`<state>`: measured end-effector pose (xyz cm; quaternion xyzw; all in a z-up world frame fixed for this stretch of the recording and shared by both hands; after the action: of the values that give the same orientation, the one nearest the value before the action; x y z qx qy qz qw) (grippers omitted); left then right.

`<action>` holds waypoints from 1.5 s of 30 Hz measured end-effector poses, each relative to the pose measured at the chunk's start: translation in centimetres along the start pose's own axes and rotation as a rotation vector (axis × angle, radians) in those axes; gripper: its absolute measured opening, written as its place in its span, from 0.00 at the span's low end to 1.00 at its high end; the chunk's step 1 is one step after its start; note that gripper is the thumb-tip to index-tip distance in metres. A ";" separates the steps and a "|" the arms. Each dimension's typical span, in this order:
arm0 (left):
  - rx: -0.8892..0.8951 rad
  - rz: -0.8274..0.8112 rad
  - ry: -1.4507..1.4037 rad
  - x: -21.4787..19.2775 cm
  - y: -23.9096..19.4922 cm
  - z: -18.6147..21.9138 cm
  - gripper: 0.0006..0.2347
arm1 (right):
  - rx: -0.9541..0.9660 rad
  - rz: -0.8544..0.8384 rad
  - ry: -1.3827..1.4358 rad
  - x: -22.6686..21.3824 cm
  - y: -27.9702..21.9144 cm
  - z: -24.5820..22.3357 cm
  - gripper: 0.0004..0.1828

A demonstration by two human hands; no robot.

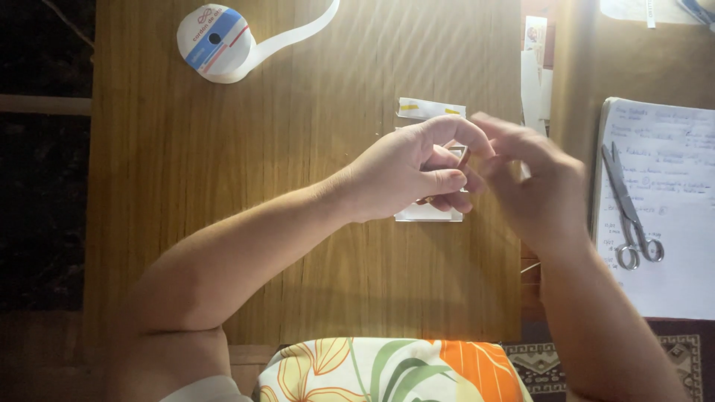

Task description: Preparing small paper labels by applying adhesive tape and cutting them with scissors

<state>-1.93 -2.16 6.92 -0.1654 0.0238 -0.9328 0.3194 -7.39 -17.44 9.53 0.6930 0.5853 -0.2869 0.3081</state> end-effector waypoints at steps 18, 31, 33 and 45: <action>-0.004 0.093 0.066 -0.3 0.0 0.0 0.11 | -0.555 0.348 -0.257 -0.3 -1.3 -1.3 0.12; 0.051 0.175 0.272 -0.9 -0.4 1.2 0.10 | -0.430 0.309 -0.233 0.0 -1.2 0.0 0.09; 0.139 0.205 0.334 -1.2 -0.4 1.2 0.06 | -0.406 0.310 -0.221 0.0 -1.1 -0.3 0.09; 0.438 0.350 0.648 -1.8 -0.9 1.9 0.04 | -0.333 0.282 -0.084 0.2 -0.5 -0.9 0.08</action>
<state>-0.47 -0.22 8.35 0.2147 -0.0481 -0.8511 0.4766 -7.82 -16.57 9.97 0.6951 0.5086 -0.1688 0.4793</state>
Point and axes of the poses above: each hand's wrist, its own y-axis towards the middle knuckle, its own x-axis out of the palm, z = x × y, the point moved 5 cm from there along y, towards the middle knuckle, and after that the axes turned 5 degrees about x, right-handed, at the moved point
